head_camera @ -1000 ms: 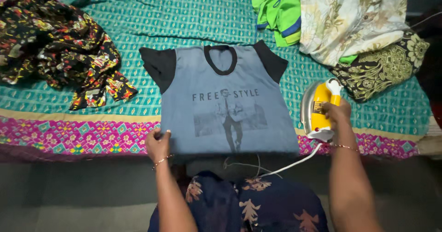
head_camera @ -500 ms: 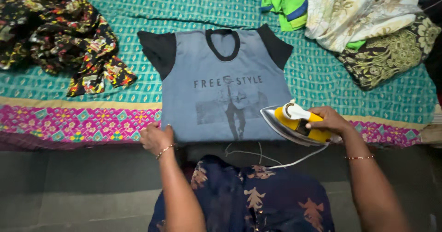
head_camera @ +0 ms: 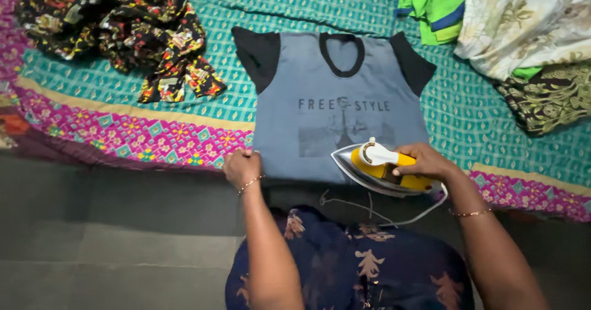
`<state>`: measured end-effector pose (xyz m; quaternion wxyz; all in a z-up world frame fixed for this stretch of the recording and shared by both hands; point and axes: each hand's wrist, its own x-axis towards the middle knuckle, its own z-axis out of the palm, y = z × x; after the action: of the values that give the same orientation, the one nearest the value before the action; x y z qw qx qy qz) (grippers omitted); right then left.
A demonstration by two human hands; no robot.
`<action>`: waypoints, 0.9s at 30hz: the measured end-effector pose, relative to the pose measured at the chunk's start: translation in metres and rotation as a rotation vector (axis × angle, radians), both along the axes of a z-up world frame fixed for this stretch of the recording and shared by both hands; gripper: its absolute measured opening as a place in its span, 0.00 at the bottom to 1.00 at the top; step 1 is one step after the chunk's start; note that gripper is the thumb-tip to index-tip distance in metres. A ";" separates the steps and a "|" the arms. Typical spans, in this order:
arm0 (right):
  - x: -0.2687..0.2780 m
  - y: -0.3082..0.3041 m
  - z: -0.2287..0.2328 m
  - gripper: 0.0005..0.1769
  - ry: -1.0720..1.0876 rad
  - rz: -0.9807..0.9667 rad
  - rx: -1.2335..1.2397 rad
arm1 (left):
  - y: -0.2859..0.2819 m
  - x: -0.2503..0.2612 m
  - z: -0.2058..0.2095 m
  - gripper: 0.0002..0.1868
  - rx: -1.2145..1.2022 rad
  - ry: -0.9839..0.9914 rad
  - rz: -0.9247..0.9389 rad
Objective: The person irons a gray t-shirt laid out on a patterned bedsheet. They use a yellow electric iron to smooth the front, sides, and sleeves of the shirt, repeatedly adjusting the fabric with their hands during the process.
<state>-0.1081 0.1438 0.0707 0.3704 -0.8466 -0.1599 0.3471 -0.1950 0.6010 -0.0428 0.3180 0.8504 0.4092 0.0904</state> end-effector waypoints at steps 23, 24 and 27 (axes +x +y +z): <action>-0.004 0.231 -0.007 0.16 0.030 -0.292 0.160 | 0.001 -0.004 0.035 0.09 -0.170 0.006 0.093; -0.001 0.241 -0.008 0.16 0.013 -0.311 0.150 | 0.001 -0.005 0.037 0.09 -0.181 0.005 0.092; 0.006 0.273 -0.006 0.18 0.012 -0.422 0.164 | 0.002 -0.005 0.044 0.09 -0.197 0.004 0.103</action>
<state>-0.1016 0.4172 0.0645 0.5032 -0.8264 -0.0046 0.2526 -0.2001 0.6031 0.0010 0.3941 0.7931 0.4599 0.0645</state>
